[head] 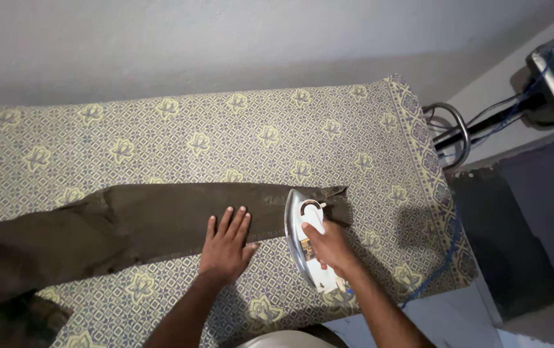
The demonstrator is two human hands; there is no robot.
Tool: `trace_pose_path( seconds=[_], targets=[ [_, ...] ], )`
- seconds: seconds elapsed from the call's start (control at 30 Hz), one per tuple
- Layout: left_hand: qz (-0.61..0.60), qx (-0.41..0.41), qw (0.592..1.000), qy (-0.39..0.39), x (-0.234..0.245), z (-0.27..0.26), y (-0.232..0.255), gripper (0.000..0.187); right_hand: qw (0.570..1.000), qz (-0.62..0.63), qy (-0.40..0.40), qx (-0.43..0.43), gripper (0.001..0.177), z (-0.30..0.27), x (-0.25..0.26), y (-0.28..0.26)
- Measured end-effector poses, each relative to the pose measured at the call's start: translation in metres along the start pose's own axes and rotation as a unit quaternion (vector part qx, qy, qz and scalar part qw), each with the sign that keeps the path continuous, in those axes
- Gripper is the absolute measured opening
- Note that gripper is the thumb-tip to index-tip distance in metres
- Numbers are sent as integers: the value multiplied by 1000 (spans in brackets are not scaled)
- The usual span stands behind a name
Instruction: The person irons a pair of brown trousers on a patterned ironing board. They smooth the fabric with their hands and use a white electric iron to press the garment, focusing on the leg sections and seams.
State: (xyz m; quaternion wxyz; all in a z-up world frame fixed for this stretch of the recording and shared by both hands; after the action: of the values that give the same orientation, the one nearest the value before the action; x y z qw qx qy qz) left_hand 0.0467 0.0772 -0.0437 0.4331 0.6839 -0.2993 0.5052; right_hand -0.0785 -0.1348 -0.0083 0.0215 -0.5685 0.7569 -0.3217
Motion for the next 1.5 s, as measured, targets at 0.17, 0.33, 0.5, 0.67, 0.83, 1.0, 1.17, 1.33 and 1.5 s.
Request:
trace_pose_path(
  seconds=[0.17, 0.33, 0.5, 0.67, 0.83, 1.0, 1.17, 1.33, 1.5],
  targets=[
    [-20, 33, 999, -9, -4, -28, -4, 76, 997, 23, -71, 30, 33, 4, -12, -8],
    [-13, 49, 999, 12, -16, -52, -7, 75, 999, 21, -27, 41, 32, 2, -23, -3],
    [-16, 64, 997, 26, -15, -69, -5, 72, 997, 45, 63, 21, 28, -5, -13, 9],
    [-11, 92, 996, 2, -12, -70, -1, 75, 996, 70, 48, 38, 26, -10, 35, 39],
    [-17, 117, 992, -39, -6, -65, 15, 78, 978, 95, 175, 63, 17, -14, 115, 39],
    [-37, 83, 994, -63, -4, -47, 39, 78, 892, 155, 238, 352, 12, 11, 192, 11],
    [-28, 41, 996, -69, -10, -30, 62, 76, 864, 248, 283, 335, 16, 67, 244, -18],
    [-34, 36, 998, -42, -12, -12, 70, 77, 845, 189, 369, 337, 8, 92, 255, -36],
    [-19, 46, 998, -40, 0, 4, 69, 76, 827, 284, 339, 348, 19, 106, 252, -23]
  ],
)
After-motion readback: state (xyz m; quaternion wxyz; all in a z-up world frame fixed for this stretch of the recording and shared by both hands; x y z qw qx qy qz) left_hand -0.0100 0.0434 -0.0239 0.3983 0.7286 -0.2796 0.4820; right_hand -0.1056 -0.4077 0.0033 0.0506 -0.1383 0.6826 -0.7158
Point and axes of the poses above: each hand's wrist, its own z-axis towards the middle knuckle, its own x-axis out of the back of the hand, y = z × x, the point moved 5 cm from there along z, towards the middle knuckle, and after that the axes turned 12 degrees about -x, right-handed, at the moved point
